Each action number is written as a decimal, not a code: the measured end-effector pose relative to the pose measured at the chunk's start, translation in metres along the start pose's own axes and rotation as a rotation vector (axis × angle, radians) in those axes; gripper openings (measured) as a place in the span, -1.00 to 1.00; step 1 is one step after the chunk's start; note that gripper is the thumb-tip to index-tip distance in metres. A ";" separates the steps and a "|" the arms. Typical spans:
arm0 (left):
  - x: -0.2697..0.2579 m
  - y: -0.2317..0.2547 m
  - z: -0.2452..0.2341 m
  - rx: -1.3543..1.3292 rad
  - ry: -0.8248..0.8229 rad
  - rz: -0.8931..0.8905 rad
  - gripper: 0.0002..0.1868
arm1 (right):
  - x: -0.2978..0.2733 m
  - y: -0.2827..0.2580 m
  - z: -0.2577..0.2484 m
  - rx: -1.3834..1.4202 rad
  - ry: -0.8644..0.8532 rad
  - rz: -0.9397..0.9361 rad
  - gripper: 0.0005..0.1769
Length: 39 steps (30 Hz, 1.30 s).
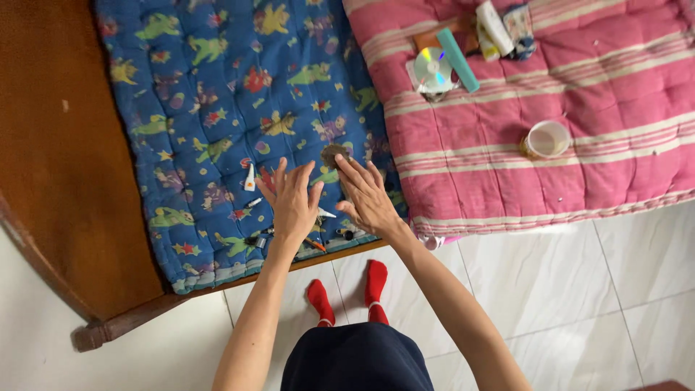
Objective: Repairing a small plastic figurine using glue and items retrieved from a drawer.
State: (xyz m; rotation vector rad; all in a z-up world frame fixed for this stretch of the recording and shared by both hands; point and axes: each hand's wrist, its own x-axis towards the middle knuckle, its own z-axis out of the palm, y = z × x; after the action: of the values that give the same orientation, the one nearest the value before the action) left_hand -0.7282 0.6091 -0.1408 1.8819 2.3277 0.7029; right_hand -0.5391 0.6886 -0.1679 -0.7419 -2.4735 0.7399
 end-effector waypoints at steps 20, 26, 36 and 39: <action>-0.001 0.027 -0.136 -0.204 0.242 -0.153 -0.66 | 0.038 -0.094 -0.069 -0.041 0.230 -0.158 -0.61; -0.006 0.006 -0.146 -0.167 0.323 -0.112 -0.68 | 0.062 -0.124 -0.073 0.040 0.330 -0.012 -0.79; -0.031 -0.044 -0.155 0.025 0.414 -0.204 -0.69 | 0.083 -0.160 -0.050 0.146 0.363 0.269 -0.52; -0.032 -0.064 -0.153 0.003 0.406 -0.213 -0.70 | 0.094 -0.163 -0.041 0.099 0.354 0.277 -0.60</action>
State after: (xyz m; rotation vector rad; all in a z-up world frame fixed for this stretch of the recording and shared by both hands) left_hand -0.8291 0.5230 -0.0357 1.5744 2.7090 1.1427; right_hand -0.6459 0.6444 -0.0145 -1.0889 -2.0272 0.7472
